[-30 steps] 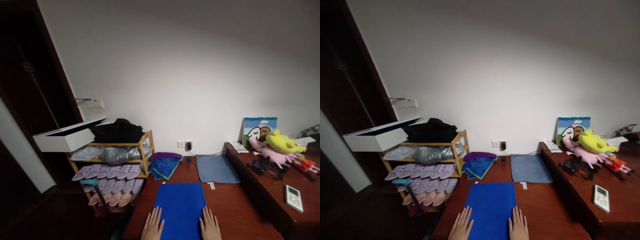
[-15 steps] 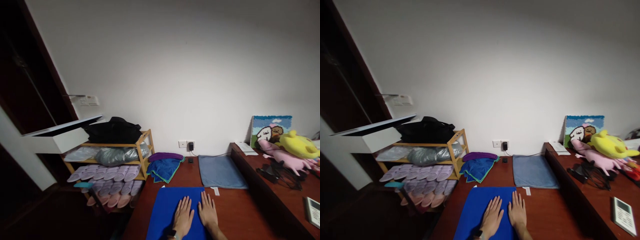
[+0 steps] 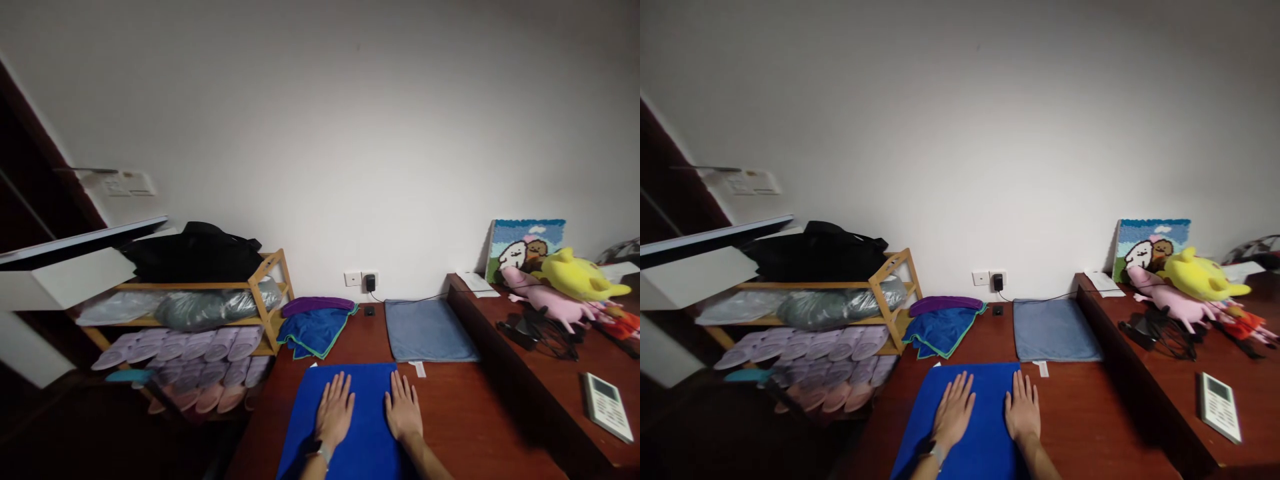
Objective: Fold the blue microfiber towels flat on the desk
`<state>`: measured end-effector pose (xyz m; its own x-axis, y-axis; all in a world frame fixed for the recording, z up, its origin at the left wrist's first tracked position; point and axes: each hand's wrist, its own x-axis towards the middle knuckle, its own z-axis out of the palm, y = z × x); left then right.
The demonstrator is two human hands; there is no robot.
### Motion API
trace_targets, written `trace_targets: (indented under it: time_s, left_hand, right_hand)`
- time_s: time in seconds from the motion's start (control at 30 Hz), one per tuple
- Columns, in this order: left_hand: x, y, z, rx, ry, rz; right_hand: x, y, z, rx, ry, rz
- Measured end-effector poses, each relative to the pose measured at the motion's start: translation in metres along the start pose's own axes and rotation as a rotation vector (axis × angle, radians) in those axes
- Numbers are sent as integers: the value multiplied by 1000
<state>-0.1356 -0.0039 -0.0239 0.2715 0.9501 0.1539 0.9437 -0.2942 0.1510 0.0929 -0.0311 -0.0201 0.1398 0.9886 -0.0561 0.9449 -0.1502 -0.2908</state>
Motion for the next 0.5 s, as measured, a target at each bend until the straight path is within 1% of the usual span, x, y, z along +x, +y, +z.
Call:
trace_targets:
  time_s: [0.07, 0.1, 0.17, 0.23, 0.33, 0.5]
  left_hand:
    - [-14, -41, -7, 44, 14, -105]
    - [-21, -58, -10, 59, 16, -138]
    - [-32, -80, -14, 74, 13, -162]
    - [-39, -88, -16, 77, 18, -154]
    - [-41, -85, -16, 81, 50, -145]
    - [-39, -84, -14, 82, 51, -132]
  right_hand:
    - [-1, 1, 3, -7, 9, 1]
    - [-1, 1, 4, -13, 16, 2]
    - [-2, 0, 5, -28, 25, 8]
    - [-1, -2, 3, -48, 9, 22]
    - [4, -8, -3, -74, -27, 38]
    - [21, -13, -7, -42, 28, -5]
